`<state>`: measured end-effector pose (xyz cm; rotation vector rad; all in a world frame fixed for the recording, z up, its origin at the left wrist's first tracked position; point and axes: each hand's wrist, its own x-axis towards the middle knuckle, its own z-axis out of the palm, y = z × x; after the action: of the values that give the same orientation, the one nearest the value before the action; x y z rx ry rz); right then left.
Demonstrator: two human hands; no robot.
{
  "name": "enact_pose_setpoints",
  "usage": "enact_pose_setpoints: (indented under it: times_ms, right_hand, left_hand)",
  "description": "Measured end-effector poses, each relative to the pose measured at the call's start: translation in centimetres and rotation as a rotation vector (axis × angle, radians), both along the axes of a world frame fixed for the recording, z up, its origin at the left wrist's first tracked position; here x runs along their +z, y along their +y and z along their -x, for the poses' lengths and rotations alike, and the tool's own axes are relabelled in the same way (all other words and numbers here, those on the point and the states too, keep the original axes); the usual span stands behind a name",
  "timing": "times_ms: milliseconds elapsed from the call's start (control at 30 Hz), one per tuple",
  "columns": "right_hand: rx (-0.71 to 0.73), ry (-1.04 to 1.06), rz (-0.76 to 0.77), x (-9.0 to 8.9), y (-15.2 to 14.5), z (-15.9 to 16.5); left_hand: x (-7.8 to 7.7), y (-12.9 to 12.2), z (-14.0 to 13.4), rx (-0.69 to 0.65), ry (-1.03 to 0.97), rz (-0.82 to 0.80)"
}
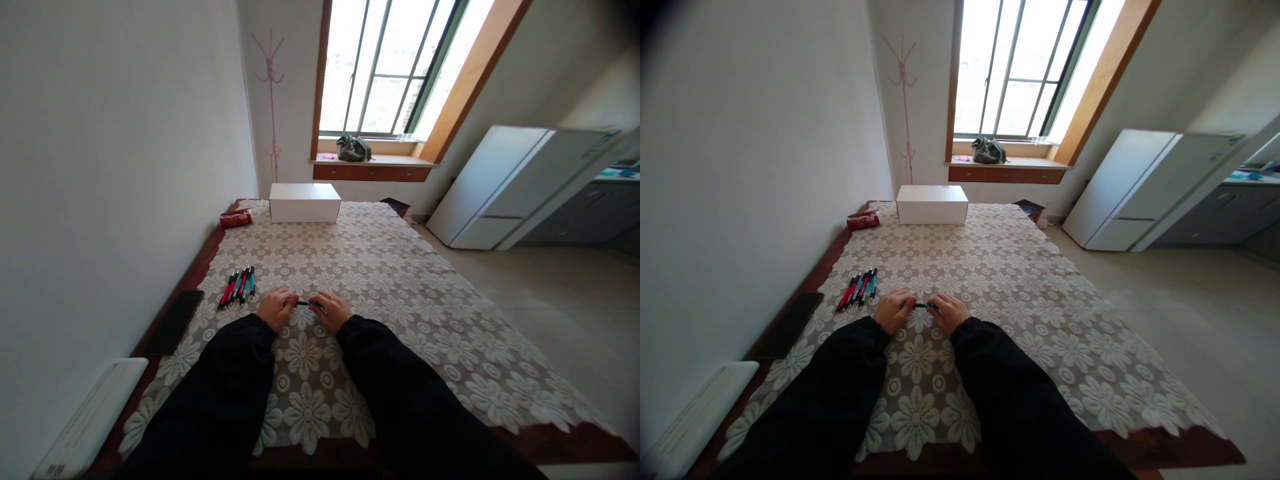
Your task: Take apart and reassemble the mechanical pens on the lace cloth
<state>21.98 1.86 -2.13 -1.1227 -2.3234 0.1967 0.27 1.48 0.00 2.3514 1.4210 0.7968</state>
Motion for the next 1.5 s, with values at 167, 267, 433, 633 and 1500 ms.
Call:
enact_pose_setpoints:
  times_ms: [167,267,433,633,1500]
  right_hand:
    - [-0.010,0.003,-0.031,-0.22,0.11,0.07]
    - [-0.014,-0.001,-0.044,-0.21,0.11,0.11]
    - [0.003,0.027,-0.065,-0.22,0.14,0.01]
    - [0.013,0.035,-0.079,-0.16,0.20,0.02]
    - [-0.052,-0.028,-0.008,-0.34,0.30,-0.01]
  left_hand:
    - [-0.42,0.09,-0.03,-0.003,-0.047,0.026]
    - [-0.41,-0.07,-0.12,-0.015,-0.088,0.033]
    - [-0.07,-0.13,-0.10,0.009,-0.061,0.006]
    - [-0.44,0.19,-0.01,-0.017,-0.023,0.009]
    - [-0.66,0.10,0.06,-0.005,-0.086,0.016]
